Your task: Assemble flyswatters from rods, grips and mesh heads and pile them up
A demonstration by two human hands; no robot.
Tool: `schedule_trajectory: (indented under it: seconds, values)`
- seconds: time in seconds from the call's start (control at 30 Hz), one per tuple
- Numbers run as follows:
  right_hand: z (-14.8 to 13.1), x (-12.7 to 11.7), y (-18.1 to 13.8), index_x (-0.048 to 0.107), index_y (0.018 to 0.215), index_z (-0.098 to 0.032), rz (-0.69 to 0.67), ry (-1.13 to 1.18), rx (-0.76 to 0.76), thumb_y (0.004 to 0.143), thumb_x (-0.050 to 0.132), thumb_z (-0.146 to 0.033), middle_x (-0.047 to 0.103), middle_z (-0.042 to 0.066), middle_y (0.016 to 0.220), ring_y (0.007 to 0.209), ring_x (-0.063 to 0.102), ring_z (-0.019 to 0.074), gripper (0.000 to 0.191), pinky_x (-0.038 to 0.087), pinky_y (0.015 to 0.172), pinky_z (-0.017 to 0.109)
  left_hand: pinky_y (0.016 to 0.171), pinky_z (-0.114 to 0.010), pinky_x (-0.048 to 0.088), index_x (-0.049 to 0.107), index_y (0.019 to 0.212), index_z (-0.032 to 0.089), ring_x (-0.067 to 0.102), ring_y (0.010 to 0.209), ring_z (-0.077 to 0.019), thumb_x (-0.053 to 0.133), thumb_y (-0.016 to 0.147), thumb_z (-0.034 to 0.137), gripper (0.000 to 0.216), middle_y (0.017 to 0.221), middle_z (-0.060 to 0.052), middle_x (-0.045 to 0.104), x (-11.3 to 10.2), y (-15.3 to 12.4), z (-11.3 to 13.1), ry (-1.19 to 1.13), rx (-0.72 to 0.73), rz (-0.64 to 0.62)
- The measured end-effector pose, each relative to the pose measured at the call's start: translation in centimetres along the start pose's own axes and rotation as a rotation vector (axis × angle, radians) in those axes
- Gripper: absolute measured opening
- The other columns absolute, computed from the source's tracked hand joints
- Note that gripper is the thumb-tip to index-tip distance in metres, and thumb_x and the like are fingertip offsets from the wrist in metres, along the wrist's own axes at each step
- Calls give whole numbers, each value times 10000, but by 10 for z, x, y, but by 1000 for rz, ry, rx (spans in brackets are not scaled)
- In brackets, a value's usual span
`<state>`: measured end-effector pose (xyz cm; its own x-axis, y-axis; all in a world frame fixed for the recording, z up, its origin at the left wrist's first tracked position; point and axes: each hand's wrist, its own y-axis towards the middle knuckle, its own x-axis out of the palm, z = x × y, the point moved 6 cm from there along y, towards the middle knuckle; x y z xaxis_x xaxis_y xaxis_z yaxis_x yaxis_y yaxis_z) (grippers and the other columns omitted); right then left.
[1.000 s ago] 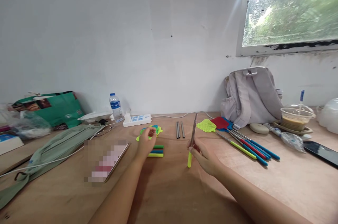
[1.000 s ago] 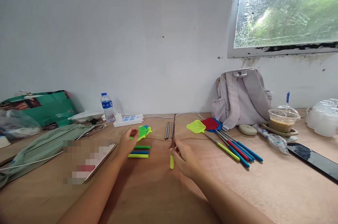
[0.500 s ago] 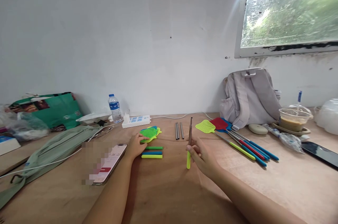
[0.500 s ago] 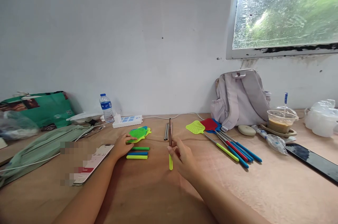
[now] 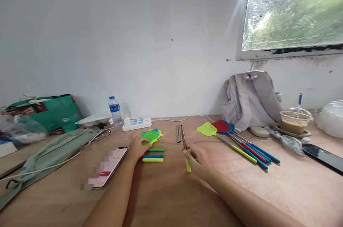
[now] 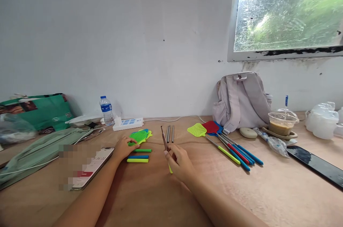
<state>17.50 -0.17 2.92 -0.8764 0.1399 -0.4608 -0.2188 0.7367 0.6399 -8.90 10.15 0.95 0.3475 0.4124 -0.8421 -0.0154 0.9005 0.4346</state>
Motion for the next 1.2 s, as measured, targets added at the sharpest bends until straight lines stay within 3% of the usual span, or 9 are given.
schedule_trajectory:
  seconds: [0.33, 0.6, 0.97, 1.2]
  values:
    - [1, 2, -6, 456, 748, -204, -61, 10, 33, 853, 398, -299, 447, -49, 546, 473, 412, 96, 153, 304, 477, 204, 687, -311, 428, 676, 719, 174, 561, 817, -231, 672, 604, 395, 249, 818, -69, 615, 1, 1, 0, -35, -49, -14]
    - [2, 1, -6, 456, 758, -207, -54, 18, 36, 860, 389, -311, 447, -50, 545, 479, 425, 97, 160, 316, 481, 206, 532, -260, 396, 682, 731, 152, 566, 662, -196, 656, 617, 392, 267, 711, -42, 615, 5, 0, 0, -63, -132, -66]
    - [10, -1, -6, 442, 753, -201, -48, 103, 71, 867, 393, -314, 433, -52, 563, 468, 430, 86, 167, 311, 463, 201, 662, -288, 438, 673, 684, 146, 572, 746, -203, 604, 688, 269, 141, 778, -74, 615, 0, -1, 9, -43, -20, -48]
    - [9, -3, -5, 413, 711, -204, -35, 98, 63, 857, 392, -310, 425, -52, 551, 462, 432, 88, 181, 310, 452, 200, 711, -289, 439, 666, 735, 147, 573, 798, -202, 597, 692, 267, 145, 809, -68, 615, 0, 0, 0, -38, -18, 1]
